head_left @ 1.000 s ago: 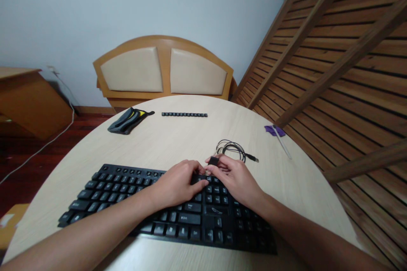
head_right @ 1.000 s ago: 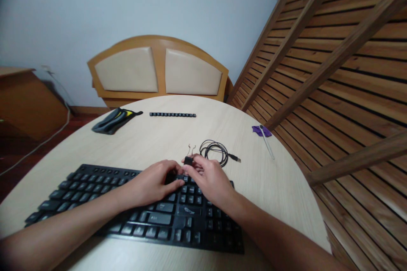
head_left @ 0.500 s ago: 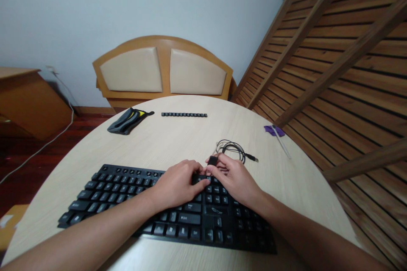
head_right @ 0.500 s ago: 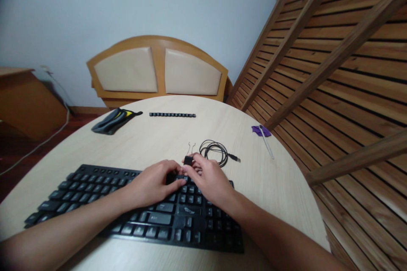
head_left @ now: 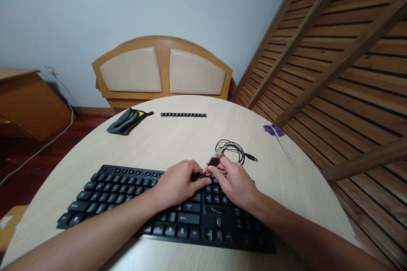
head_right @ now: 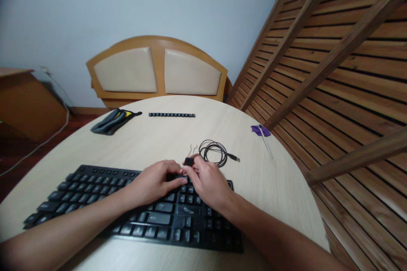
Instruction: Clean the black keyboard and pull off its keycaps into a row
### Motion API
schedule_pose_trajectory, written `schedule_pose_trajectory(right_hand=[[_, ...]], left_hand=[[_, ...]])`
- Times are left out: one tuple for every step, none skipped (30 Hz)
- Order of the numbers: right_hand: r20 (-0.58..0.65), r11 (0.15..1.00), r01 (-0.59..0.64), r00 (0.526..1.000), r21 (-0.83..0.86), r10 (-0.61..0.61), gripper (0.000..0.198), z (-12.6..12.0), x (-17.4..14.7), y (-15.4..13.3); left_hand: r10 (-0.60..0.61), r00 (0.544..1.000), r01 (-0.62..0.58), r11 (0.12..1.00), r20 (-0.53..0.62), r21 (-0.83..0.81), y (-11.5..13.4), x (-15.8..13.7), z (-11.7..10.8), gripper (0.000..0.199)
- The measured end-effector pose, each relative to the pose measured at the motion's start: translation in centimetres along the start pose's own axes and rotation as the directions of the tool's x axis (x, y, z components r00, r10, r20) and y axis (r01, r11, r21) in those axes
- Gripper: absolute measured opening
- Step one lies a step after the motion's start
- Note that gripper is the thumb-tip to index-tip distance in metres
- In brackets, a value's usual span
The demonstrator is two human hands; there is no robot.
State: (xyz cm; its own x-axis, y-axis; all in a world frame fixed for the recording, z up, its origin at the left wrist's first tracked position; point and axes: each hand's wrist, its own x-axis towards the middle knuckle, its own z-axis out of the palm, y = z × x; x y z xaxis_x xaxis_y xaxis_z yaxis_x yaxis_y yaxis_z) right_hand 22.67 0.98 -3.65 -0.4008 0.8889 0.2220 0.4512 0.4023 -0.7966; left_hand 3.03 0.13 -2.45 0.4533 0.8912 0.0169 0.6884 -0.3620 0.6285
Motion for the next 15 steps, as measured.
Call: schedule_pose_trajectory(right_hand=[[0.0, 1.0, 0.006, 1.0, -0.011, -0.006, 0.019, 0.0, -0.02, -0.02], [-0.002, 1.0, 0.012, 1.0, -0.022, -0.012, 0.019, -0.01, -0.04, -0.03], [-0.003, 0.999, 0.017, 1.0, -0.034, -0.017, 0.019, -0.01, -0.05, -0.03], [-0.002, 0.999, 0.02, 1.0, -0.044, -0.02, 0.019, -0.01, -0.06, -0.01], [-0.002, 0.998, 0.022, 1.0, -0.051, -0.022, 0.019, -0.01, -0.06, 0.01], [-0.001, 0.998, 0.023, 1.0, -0.055, -0.024, 0.019, 0.0, -0.06, 0.04], [-0.001, 0.998, 0.024, 1.0, -0.057, -0.024, 0.019, 0.0, -0.07, 0.06], [0.002, 0.998, 0.023, 1.0, -0.056, -0.023, 0.019, 0.0, -0.07, 0.08], [0.004, 0.998, 0.02, 1.0, -0.053, -0.02, 0.019, -0.01, -0.08, 0.08], [0.006, 0.998, 0.018, 1.0, -0.053, -0.017, 0.019, -0.02, -0.08, 0.06], [0.009, 0.999, 0.016, 1.0, -0.051, -0.016, 0.018, -0.03, -0.09, 0.04], [0.012, 0.999, 0.015, 1.0, -0.047, -0.015, 0.017, -0.05, -0.09, 0.01], [0.012, 0.999, 0.015, 1.0, -0.043, -0.015, 0.017, -0.06, -0.1, -0.02], [0.011, 0.999, 0.016, 1.0, -0.036, -0.015, 0.016, -0.07, -0.1, -0.04], [0.009, 1.0, 0.015, 1.0, -0.026, -0.015, 0.016, -0.07, -0.11, -0.05]], left_hand=[[0.0, 1.0, 0.0, 1.0, 0.003, -0.004, -0.05, 0.02, 0.0, 0.033], [-0.002, 1.0, 0.002, 1.0, 0.005, -0.007, -0.09, 0.03, 0.01, 0.033], [-0.005, 1.0, 0.005, 1.0, 0.006, -0.01, -0.12, 0.04, 0.02, 0.033], [-0.006, 1.0, 0.006, 1.0, 0.007, -0.013, -0.14, 0.05, 0.02, 0.033], [-0.006, 1.0, 0.006, 1.0, 0.006, -0.017, -0.15, 0.05, 0.03, 0.033], [-0.004, 1.0, 0.004, 1.0, 0.007, -0.02, -0.15, 0.05, 0.03, 0.033], [-0.003, 1.0, 0.003, 1.0, 0.006, -0.023, -0.14, 0.06, 0.04, 0.033], [-0.001, 1.0, 0.001, 1.0, 0.005, -0.024, -0.14, 0.06, 0.04, 0.033], [0.0, 1.0, 0.0, 1.0, 0.005, -0.025, -0.14, 0.07, 0.05, 0.033], [0.0, 1.0, 0.0, 1.0, 0.004, -0.026, -0.15, 0.08, 0.07, 0.033], [-0.002, 1.0, 0.002, 1.0, 0.003, -0.026, -0.17, 0.08, 0.09, 0.033], [-0.005, 1.0, 0.005, 1.0, 0.002, -0.027, -0.2, 0.09, 0.11, 0.034], [-0.008, 1.0, 0.008, 1.0, 0.002, -0.028, -0.25, 0.09, 0.15, 0.034], [-0.011, 1.0, 0.011, 0.999, 0.002, -0.03, -0.3, 0.1, 0.18, 0.034], [-0.013, 1.0, 0.013, 0.999, 0.001, -0.033, -0.36, 0.1, 0.22, 0.034]])
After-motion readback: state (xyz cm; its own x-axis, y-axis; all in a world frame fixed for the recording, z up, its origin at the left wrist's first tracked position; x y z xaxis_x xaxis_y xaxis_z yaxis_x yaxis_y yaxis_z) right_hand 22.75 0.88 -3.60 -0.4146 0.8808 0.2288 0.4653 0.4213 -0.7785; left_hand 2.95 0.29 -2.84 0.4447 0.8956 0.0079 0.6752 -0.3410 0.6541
